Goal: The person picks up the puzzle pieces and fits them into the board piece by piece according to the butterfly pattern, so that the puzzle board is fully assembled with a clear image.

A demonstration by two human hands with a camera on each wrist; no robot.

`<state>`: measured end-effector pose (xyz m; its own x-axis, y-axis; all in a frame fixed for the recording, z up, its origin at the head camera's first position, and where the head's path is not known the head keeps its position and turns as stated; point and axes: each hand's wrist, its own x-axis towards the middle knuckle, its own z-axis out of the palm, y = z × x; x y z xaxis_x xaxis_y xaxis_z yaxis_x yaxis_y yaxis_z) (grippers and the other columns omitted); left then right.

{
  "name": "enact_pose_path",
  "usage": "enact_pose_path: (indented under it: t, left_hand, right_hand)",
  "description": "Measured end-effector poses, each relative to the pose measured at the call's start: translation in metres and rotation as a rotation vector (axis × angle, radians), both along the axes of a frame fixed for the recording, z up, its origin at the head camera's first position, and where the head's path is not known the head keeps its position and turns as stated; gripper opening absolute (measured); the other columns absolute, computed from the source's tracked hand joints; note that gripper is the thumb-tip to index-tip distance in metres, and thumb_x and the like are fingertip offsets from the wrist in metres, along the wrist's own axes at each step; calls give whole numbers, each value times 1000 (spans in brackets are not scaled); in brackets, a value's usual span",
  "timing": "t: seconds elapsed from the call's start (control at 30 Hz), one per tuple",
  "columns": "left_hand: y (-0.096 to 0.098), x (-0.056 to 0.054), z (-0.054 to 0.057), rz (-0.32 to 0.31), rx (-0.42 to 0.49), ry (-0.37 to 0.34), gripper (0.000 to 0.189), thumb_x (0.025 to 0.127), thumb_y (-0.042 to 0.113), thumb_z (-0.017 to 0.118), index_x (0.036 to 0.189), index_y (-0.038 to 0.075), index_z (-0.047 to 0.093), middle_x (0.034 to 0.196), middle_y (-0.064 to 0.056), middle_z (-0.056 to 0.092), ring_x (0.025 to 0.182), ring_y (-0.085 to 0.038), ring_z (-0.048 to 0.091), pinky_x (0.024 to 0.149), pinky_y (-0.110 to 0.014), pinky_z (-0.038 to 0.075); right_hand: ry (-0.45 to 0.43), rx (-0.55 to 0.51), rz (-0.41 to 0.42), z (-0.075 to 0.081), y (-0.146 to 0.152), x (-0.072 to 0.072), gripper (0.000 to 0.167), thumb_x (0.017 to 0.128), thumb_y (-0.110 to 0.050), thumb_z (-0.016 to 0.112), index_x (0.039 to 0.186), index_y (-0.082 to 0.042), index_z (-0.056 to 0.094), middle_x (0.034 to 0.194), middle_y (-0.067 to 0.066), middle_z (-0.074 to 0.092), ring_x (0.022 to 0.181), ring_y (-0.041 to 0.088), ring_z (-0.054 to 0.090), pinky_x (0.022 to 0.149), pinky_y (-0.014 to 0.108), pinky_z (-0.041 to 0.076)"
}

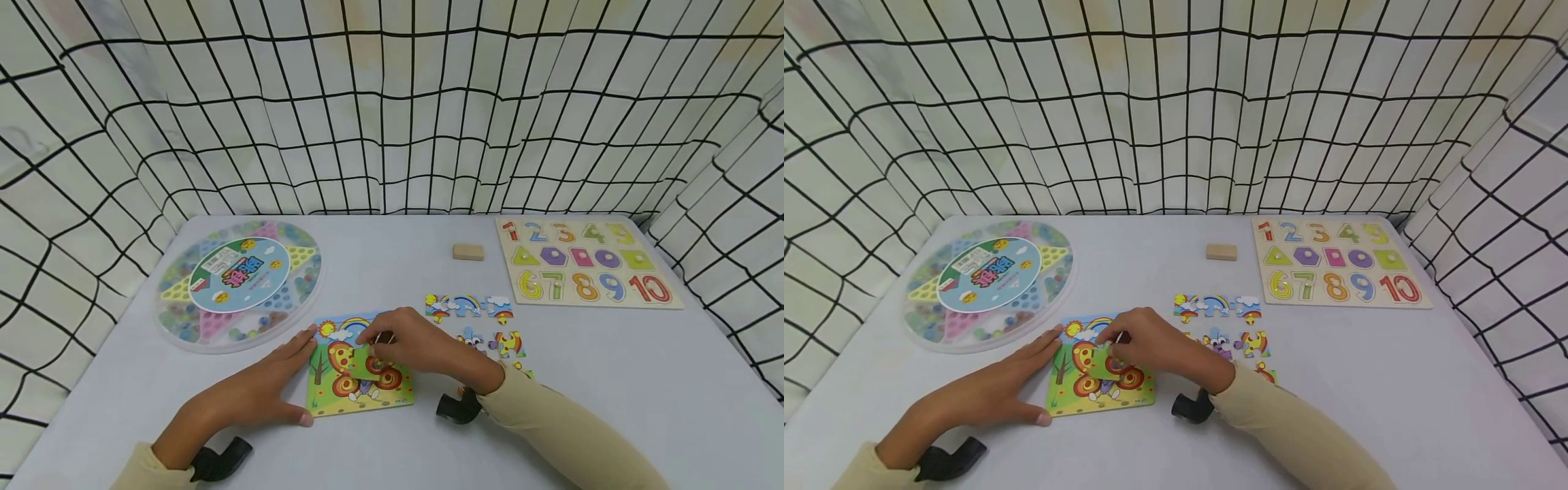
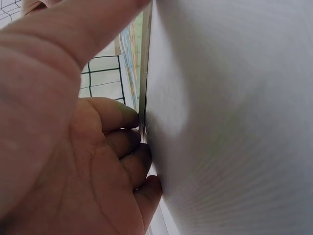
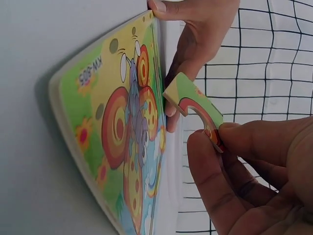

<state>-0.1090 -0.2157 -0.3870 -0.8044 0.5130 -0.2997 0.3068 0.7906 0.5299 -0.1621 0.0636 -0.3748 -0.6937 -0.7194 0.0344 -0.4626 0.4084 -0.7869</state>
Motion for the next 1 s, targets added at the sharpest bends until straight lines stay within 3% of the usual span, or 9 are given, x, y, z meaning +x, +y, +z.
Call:
enact_pose_path:
  t: [0.4,0.63,1.0]
  left_hand:
    - [-1,1,0,-11,15,11,115,73,60,76,155,4,17,163,-4,2,145,-39,9,110,-59,23]
    - [-1,1,-1,-9,17,7,115,73,60,76,155,5,17,163,-4,2,145,-39,9,110,-59,22]
    - [-2,0,-2,-3,33,9,116,72,60,76,155,4,19,163,-4,3,145,-39,9,109,-60,22]
  right_hand:
    - [-42,1,44,-5,-24,1,20,91,-1,66,108,-6,74,102,-3,67,80,1,62,70,17,52]
    - [-54,16,72,-5,-36,2,18,90,1,65,103,-7,75,93,-8,64,74,-1,61,67,17,51]
    - [60,81,85,-11,-47,5,16,90,-1,66,102,-8,75,95,-7,66,77,-1,56,66,14,48]
